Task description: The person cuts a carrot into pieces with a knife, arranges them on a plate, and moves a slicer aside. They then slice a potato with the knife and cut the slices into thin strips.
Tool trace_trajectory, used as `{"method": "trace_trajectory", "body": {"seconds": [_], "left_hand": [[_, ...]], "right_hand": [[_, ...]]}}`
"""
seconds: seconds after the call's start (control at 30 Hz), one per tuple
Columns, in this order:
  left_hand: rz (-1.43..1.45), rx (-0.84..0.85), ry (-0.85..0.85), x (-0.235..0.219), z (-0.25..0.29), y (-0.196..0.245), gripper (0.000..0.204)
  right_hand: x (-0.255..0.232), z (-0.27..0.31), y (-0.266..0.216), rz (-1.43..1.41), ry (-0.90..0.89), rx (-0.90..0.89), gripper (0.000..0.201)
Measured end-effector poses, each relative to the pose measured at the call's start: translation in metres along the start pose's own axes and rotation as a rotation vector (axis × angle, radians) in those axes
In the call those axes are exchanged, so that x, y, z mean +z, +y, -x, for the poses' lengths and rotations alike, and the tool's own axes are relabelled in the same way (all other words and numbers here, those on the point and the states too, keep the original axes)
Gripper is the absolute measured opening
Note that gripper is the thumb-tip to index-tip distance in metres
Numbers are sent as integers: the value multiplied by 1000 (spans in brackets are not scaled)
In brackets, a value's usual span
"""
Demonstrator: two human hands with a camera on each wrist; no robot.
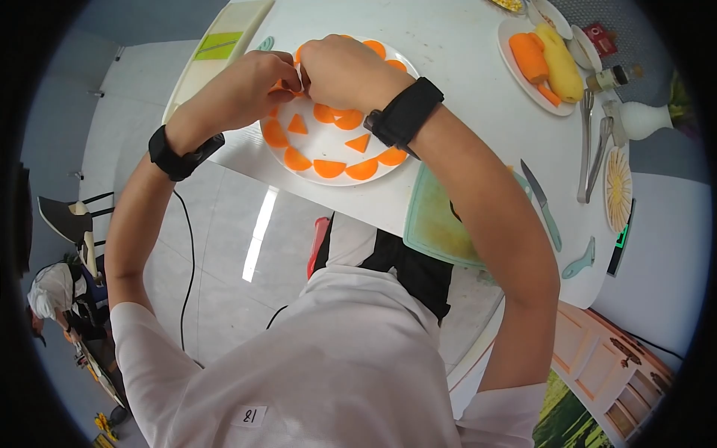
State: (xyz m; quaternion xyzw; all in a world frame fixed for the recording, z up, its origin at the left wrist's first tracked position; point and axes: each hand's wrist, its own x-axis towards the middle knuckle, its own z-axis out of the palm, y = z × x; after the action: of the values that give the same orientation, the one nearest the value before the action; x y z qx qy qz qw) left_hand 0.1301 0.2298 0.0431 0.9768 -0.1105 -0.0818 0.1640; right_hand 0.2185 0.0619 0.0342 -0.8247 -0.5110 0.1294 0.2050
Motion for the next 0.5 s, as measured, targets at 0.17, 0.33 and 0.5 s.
{"method": "trace_trajectory", "body": {"seconds": [0.17,0.33,0.5], "left_hand": [[-50,2,-26,0,-1,-1,9],[-53,2,-21,2,-2,-3,9],[-51,-3,-27,2,-3,-3,11]], "right_hand": [[0,-1,-3,27,-2,20,13],[5,-3,1,37,32,-9,12],[4,-3,0,38,20,10,12]]}}
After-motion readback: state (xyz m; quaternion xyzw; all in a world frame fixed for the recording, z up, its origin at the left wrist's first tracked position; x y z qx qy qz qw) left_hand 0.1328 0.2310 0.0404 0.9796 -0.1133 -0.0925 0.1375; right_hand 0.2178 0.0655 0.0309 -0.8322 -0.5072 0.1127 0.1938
